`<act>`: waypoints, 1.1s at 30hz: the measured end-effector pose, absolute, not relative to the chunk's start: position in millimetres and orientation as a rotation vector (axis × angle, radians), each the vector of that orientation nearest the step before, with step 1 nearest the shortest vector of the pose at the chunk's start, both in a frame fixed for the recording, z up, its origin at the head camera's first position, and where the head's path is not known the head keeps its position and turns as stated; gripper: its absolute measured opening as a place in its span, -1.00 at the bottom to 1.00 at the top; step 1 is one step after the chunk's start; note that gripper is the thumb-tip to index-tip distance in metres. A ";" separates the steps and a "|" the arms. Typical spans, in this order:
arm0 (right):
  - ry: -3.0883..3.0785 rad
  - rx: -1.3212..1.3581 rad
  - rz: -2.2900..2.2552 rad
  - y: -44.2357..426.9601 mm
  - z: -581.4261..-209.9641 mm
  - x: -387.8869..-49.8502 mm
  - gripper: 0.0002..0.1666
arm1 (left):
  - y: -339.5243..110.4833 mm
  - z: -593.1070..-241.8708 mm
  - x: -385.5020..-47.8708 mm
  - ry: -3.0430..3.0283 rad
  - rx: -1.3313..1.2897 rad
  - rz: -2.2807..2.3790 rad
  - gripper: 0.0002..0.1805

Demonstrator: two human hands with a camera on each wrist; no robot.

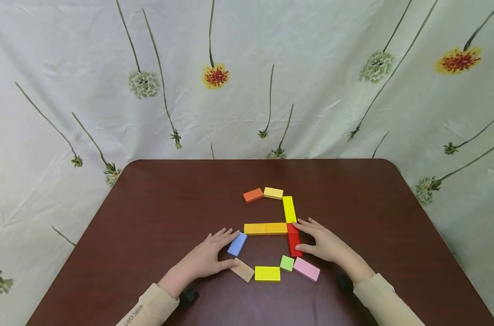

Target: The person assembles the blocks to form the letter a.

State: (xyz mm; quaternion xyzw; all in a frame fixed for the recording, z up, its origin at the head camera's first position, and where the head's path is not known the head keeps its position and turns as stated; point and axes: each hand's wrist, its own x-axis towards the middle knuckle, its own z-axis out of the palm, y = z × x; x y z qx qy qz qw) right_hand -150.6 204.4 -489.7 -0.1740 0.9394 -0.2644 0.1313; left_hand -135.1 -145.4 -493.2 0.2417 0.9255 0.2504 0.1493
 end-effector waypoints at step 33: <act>2.746 -0.455 -0.742 203.4 -488.8 -151.9 -0.19 | -138.8 -477.1 -161.8 2.661 0.773 0.623 -0.31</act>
